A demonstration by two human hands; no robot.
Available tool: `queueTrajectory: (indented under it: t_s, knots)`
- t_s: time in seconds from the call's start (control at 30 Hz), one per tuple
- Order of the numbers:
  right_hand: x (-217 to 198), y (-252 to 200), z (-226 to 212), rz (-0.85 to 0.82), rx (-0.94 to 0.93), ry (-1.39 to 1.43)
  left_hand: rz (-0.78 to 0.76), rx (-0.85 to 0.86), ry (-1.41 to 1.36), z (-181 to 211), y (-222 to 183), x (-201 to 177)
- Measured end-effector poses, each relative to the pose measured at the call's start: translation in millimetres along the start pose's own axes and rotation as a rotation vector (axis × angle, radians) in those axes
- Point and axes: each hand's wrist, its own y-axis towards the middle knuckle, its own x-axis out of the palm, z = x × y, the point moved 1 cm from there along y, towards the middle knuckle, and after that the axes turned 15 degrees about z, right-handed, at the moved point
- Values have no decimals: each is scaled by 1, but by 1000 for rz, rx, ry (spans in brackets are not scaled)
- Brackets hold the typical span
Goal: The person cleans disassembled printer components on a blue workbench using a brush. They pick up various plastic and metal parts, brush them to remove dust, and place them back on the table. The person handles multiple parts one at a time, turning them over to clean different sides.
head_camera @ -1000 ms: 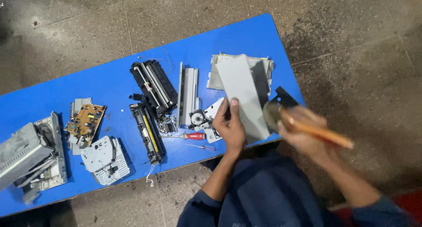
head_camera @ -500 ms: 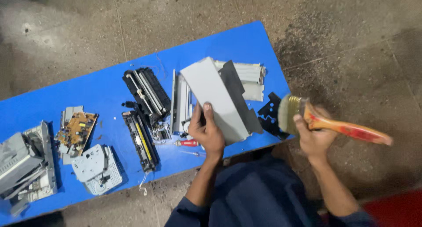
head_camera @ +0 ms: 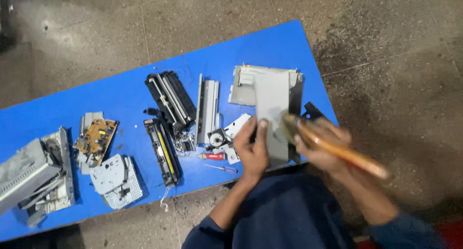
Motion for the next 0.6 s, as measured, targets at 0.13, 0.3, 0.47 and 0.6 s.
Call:
queueTrajectory:
  t_s: [0.13, 0.3, 0.47, 0.6]
  knots:
    - [-9, 61, -2, 224, 129, -40, -119, -104, -26, -2, -31, -11]
    - [-8, 58, -11, -30, -63, 90, -214, -81, -10, -6, -19, 3]
    - [14, 58, -9, 80, 93, 22, -327, 54, 160, -33, -30, 5]
    - [14, 30, -36, -98, 155, 255, -270, -80, -40, -50, -16, 5]
